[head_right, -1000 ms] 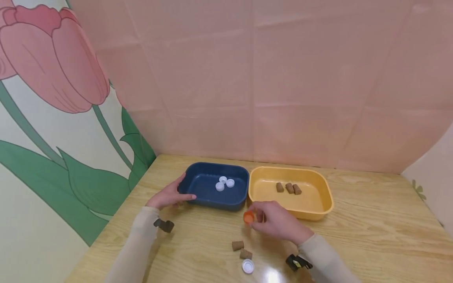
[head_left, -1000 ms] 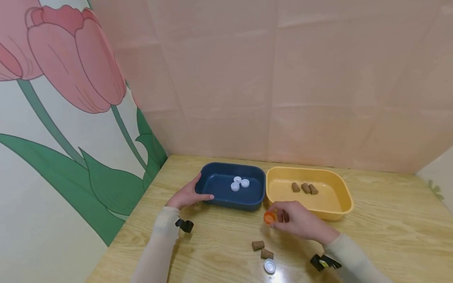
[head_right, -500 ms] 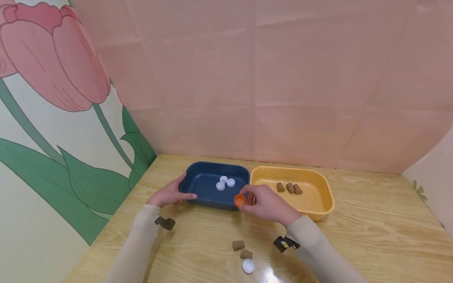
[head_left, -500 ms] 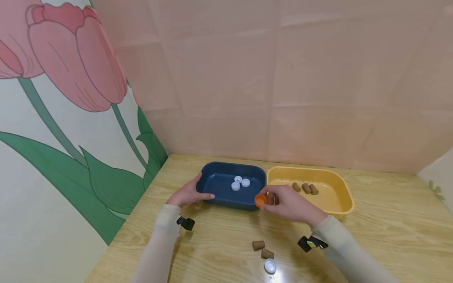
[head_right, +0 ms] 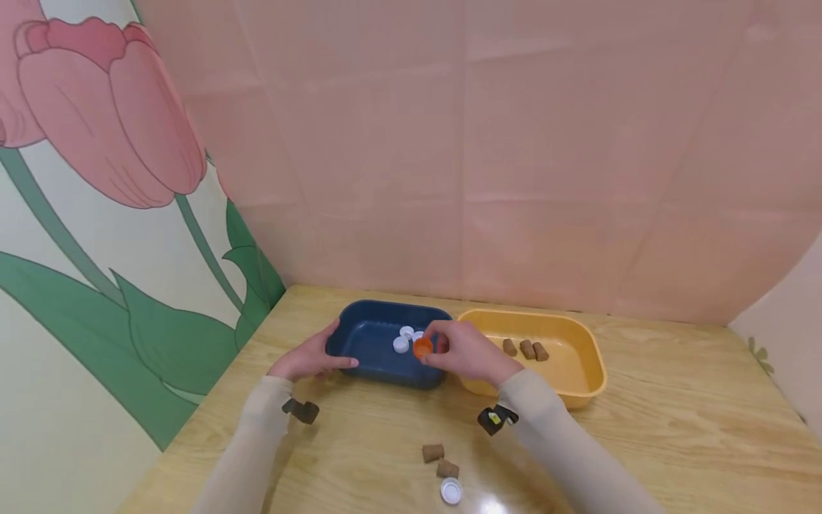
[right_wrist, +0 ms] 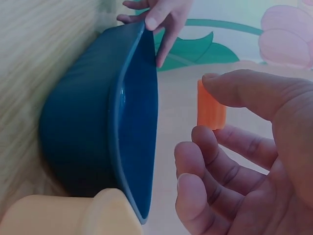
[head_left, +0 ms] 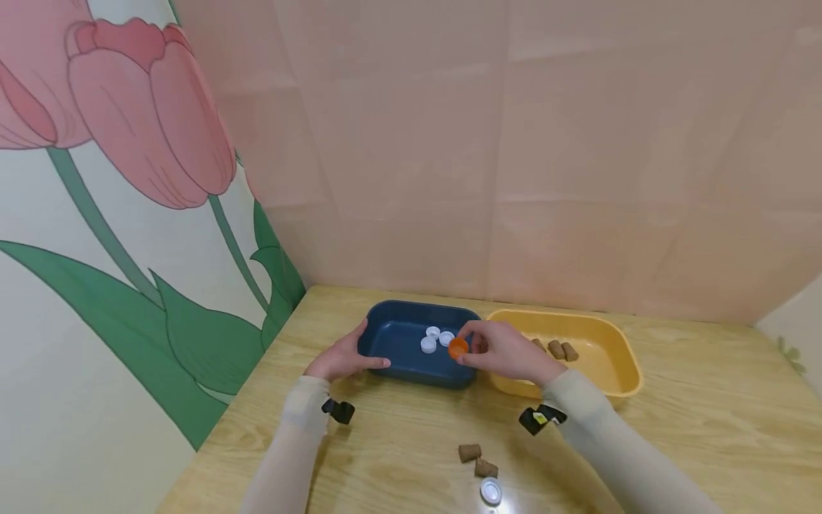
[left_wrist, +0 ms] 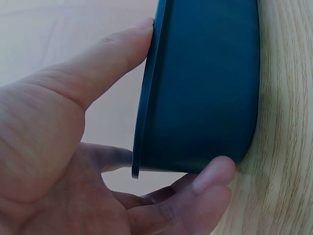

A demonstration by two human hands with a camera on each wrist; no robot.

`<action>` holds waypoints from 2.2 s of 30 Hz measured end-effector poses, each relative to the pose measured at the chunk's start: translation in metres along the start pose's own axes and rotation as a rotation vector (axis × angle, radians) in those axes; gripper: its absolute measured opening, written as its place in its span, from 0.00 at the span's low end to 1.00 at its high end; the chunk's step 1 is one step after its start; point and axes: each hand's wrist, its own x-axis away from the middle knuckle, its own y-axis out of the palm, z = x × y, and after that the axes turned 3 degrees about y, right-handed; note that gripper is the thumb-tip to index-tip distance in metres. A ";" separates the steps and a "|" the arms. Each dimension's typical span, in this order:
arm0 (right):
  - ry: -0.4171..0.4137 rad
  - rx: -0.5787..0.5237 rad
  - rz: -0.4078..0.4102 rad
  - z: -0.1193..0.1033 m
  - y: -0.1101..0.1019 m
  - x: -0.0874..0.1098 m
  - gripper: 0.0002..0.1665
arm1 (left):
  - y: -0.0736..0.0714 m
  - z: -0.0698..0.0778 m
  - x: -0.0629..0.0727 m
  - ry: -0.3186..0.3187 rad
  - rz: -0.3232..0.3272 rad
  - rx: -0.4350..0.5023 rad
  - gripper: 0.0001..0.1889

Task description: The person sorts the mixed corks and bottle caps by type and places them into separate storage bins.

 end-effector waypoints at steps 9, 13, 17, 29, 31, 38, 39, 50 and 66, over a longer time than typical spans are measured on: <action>0.008 -0.022 -0.015 -0.005 -0.004 -0.034 0.18 | 0.000 0.000 -0.001 -0.014 -0.009 0.000 0.59; 0.034 -0.014 -0.022 -0.005 -0.003 -0.049 0.17 | -0.001 0.001 0.000 -0.019 -0.013 -0.003 0.59; 0.075 -0.022 -0.055 -0.005 -0.001 -0.063 0.18 | 0.000 0.003 0.001 -0.027 -0.013 -0.014 0.58; 0.286 0.017 -0.120 0.005 0.020 -0.096 0.21 | -0.001 0.003 0.001 -0.025 -0.028 -0.007 0.59; 0.326 0.022 -0.125 0.007 0.024 -0.100 0.20 | -0.002 0.004 0.000 -0.019 -0.034 0.007 0.59; 0.399 0.043 -0.175 0.010 0.028 -0.106 0.16 | -0.003 0.003 -0.001 -0.020 -0.051 0.024 0.60; 0.407 0.050 -0.185 0.009 0.028 -0.106 0.15 | -0.003 0.003 0.000 -0.022 -0.052 0.025 0.60; 0.475 0.136 -0.284 0.008 0.030 -0.107 0.11 | -0.004 0.002 -0.002 -0.040 -0.049 -0.008 0.59; 0.505 0.186 -0.336 0.006 0.035 -0.113 0.11 | -0.006 0.002 -0.002 -0.039 -0.060 0.018 0.60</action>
